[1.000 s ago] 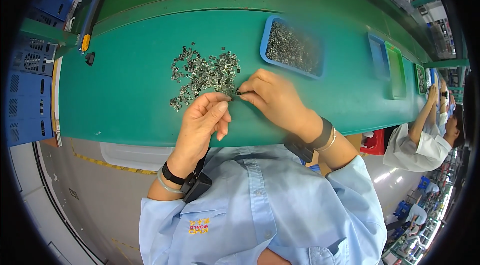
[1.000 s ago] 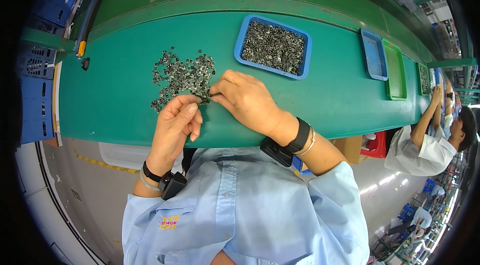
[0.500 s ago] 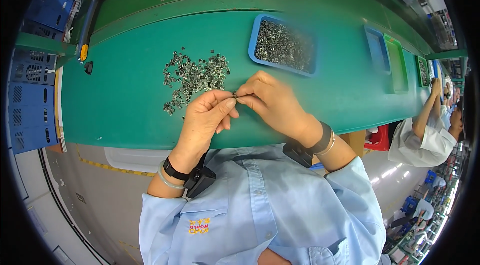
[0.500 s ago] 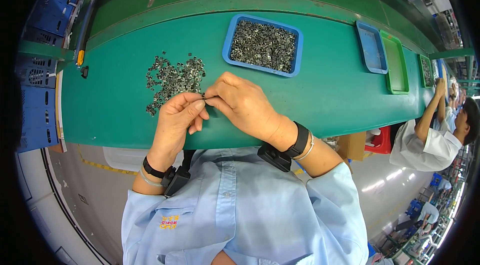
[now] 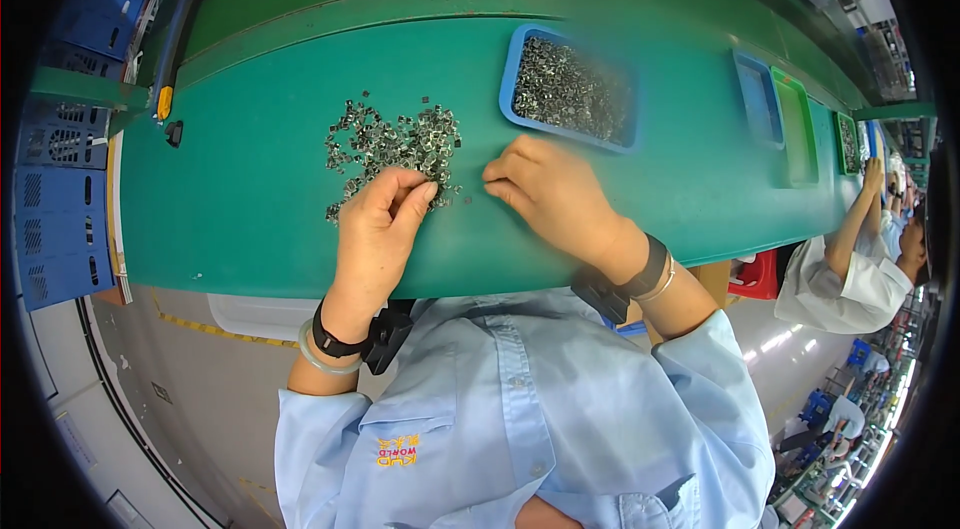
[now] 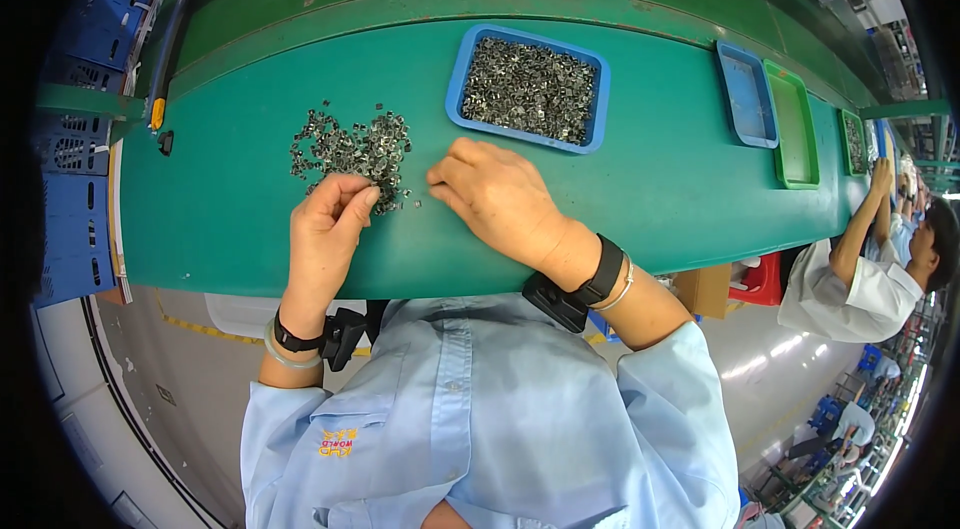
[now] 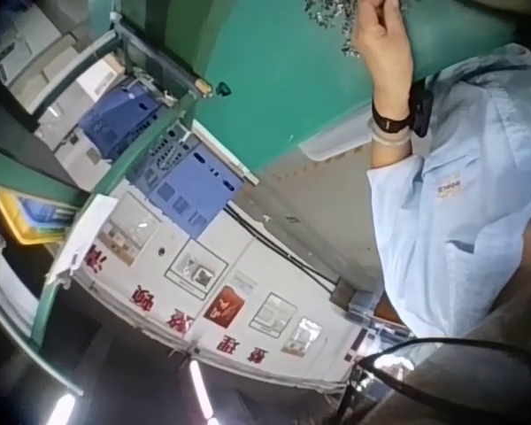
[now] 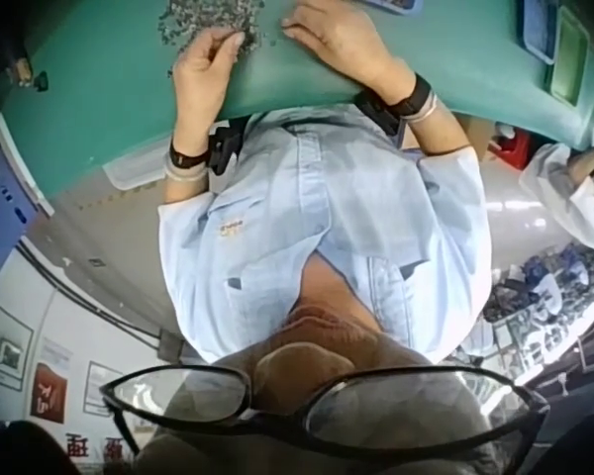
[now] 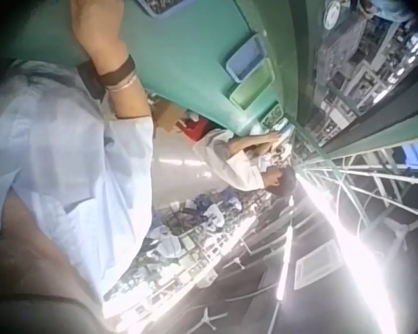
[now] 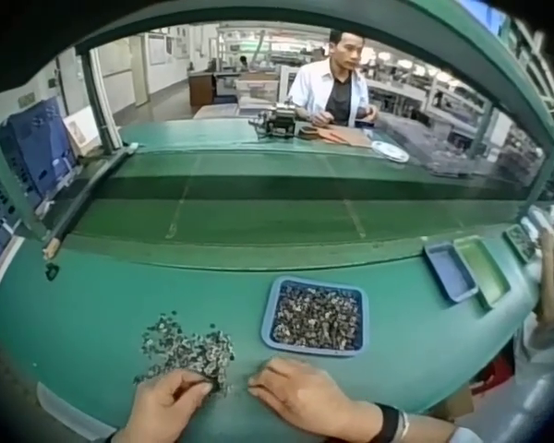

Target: Picking up small electronic components from a pile and placing them into a sorting tray at a factory workbench.

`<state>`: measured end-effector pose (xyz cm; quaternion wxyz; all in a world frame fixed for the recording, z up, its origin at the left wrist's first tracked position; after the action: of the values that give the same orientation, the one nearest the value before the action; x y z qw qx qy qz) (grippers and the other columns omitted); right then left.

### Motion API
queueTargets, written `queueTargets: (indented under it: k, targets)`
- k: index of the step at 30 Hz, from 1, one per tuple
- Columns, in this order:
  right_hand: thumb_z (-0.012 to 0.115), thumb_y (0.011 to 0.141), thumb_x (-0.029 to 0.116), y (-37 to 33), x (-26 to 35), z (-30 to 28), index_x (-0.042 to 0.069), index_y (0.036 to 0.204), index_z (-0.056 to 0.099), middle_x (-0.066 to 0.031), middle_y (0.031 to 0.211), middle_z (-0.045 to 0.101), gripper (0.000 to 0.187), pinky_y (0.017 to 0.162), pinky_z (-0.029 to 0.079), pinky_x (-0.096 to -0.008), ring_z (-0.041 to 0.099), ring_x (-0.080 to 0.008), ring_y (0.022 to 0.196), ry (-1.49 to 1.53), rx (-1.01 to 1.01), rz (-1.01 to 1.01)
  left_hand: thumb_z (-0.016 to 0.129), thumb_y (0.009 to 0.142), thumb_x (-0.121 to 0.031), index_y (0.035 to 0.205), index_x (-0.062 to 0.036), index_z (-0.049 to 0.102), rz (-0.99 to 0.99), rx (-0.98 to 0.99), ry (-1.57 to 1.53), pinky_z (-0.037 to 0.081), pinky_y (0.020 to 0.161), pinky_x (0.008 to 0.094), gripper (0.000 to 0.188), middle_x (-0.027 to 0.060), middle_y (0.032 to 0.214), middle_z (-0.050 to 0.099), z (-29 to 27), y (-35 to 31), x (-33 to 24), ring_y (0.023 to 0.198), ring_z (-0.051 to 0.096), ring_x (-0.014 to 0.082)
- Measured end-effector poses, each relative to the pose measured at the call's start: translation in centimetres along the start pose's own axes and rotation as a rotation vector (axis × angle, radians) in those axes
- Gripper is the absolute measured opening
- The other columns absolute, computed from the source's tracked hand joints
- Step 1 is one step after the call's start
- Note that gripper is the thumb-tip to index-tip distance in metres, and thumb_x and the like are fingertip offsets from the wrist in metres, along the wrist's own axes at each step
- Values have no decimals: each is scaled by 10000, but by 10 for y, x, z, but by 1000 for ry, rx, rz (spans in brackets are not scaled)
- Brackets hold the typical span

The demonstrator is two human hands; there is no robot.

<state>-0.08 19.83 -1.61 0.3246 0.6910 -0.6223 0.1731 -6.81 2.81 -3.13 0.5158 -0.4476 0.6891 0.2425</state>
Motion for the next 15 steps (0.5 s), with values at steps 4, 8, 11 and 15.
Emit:
queueTargets:
  k: [4, 8, 11, 15]
  targets:
    - [675, 767, 149, 4, 15, 11, 66, 872, 624, -70, 846, 569, 143, 684, 473, -362, 572, -268, 798, -67, 63, -71, 639, 854, -91, 921, -16, 624, 76, -22, 32, 409, 522, 211, 102, 7, 691, 584, -1, -1, -8, 576, 494, 63]
    - [681, 755, 149, 4, 17, 14, 69, 872, 628, -65, 851, 574, 151, 690, 471, -363, 569, -271, 807, -66, 74, -86, 623, 872, -111, 946, -25, 625, 14, 20, -96, 393, 500, 198, 114, 0, 700, 588, 0, -4, -6, 559, 483, 55]
    - [694, 742, 131, 2, 15, 6, 70, 872, 628, -62, 855, 578, 158, 681, 472, -359, 569, -269, 798, 27, 13, -101, 607, 890, -134, 970, -32, 620, -75, 78, -250, 377, 480, 188, 130, -2, 712, 592, 3, -7, -3, 546, 478, 49]
    - [718, 708, 94, -3, 23, -14, 75, 877, 624, -60, 864, 582, 194, 666, 471, -359, 571, -267, 792, 119, -81, -65, 573, 919, -175, 1009, -32, 604, -261, 303, -545, 345, 444, 183, 172, 9, 738, 601, 28, -13, -4, 534, 479, 43]
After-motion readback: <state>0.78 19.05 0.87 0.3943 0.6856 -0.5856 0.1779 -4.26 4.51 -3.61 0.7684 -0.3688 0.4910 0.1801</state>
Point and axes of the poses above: each hand's wrist, its own y-axis towards the middle knuckle, its own z-axis out of the palm, x = y × z, the point moved 6 cm from there along y, towards the middle knuckle
